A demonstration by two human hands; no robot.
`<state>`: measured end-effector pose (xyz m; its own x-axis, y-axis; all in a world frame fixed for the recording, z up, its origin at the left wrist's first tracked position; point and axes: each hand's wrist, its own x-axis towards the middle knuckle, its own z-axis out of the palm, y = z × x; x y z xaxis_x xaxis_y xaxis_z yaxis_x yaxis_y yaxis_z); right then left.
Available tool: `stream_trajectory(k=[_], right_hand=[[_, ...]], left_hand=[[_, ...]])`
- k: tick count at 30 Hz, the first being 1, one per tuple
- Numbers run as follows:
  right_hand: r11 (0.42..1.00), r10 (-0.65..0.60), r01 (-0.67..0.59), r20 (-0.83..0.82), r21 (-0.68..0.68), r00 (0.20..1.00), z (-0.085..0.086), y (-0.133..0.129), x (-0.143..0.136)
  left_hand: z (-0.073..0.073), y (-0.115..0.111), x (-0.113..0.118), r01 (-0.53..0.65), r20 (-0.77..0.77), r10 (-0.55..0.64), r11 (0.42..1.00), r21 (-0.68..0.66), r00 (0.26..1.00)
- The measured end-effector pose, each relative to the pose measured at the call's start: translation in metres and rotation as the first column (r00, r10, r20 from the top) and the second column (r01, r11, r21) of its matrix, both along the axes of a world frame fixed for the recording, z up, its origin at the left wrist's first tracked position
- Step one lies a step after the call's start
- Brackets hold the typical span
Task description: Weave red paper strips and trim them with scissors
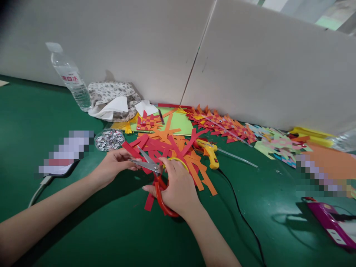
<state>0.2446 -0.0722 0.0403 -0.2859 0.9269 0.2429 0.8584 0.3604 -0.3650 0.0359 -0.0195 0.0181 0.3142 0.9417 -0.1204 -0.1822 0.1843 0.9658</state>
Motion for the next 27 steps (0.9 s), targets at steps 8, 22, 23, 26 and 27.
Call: stream_trajectory(k=[8, 22, 23, 26, 27], right_hand=[[1.000, 0.001, -0.001, -0.010, -0.002, 1.000, -0.0015, -0.0005, 0.0002], [1.000, 0.002, -0.002, -0.049, -0.003, 0.999, -0.0008, -0.0014, 0.0004], [1.000, 0.006, -0.006, -0.047, 0.003, 0.999, -0.0009, -0.0015, 0.0004], [0.999, 0.017, -0.016, -0.034, 0.033, 0.999, -0.0017, -0.0021, 0.0004], [0.999, 0.018, -0.017, -0.028, 0.039, 0.999, -0.0021, -0.0022, 0.0004]], left_hand=[[0.0000, -0.0010, 0.0006, 0.022, -0.029, -0.021, 1.000, 0.020, 0.999], [0.0005, -0.0018, -0.0017, 0.093, -0.002, -0.093, 0.996, -0.012, 0.996], [0.0006, -0.0017, -0.0016, 0.095, 0.002, -0.095, 0.995, -0.018, 0.995], [0.0013, -0.0015, -0.0011, 0.093, -0.005, -0.093, 0.995, -0.033, 0.996], [0.0016, -0.0015, -0.0010, 0.090, -0.009, -0.091, 0.995, -0.036, 0.996]])
